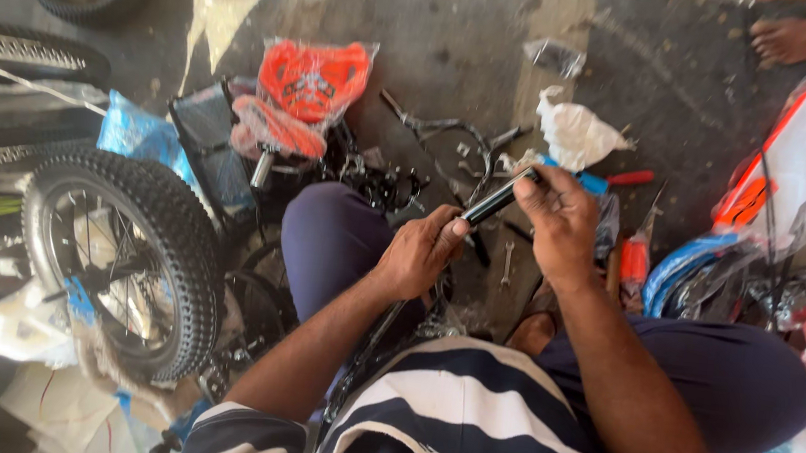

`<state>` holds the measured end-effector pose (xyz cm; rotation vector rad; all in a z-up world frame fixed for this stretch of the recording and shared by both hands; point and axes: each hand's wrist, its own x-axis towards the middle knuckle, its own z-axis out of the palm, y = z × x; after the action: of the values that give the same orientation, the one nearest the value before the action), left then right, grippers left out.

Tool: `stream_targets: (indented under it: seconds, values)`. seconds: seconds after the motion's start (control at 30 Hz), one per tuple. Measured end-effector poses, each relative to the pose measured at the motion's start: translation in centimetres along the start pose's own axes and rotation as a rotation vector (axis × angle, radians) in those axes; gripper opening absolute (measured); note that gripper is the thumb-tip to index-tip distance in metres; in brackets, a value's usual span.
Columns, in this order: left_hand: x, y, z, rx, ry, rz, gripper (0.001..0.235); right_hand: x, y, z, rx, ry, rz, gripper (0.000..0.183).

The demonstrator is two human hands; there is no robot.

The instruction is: The person sits on the floor and assembles bicycle components, including a handlebar and a blue plastic fender. They use a wrench to tighten bolts on the handlebar stem and manipulate plastic packaging to remove parts.

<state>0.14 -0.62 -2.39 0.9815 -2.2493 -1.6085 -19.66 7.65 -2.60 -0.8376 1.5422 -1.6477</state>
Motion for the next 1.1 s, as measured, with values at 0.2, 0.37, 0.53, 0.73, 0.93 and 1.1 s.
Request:
stream_targets:
  seconds: [0.2, 0.37, 0.53, 0.73, 0.93, 1.1]
  values:
    - [-0.9, -1.0, -1.0, -0.131, 0.049, 0.067, 0.045, -0.3, -0.7, 0.6, -0.029, -0.053, -0.111, 0.027]
    - [1.8, 1.0, -1.9, -0.133, 0.017, 0.114, 0.044, -0.1, -1.1, 1.4, -0.087, -0.069, -0.145, 0.027]
    - [0.6, 0.9, 0.9, 0.216, 0.156, 0.174, 0.034, 0.4, -0.5, 0.4, -0.065, -0.072, -0.091, 0.029]
    - [-1.1, 0.2, 0.5, 0.333, 0.175, 0.148, 0.034, 0.1, -0.7, 0.6, -0.121, -0.094, -0.124, 0.029]
    - [1.9, 1.3, -1.0, 0.136, 0.130, 0.232, 0.035, -0.2, -1.2, 1.1, -0.099, -0.067, -0.085, 0.029]
    - [0.2, 1.2, 1.3, 0.486, 0.178, 0.121, 0.029, -0.2, -1.4, 0.4, -0.152, -0.086, -0.154, 0.029]
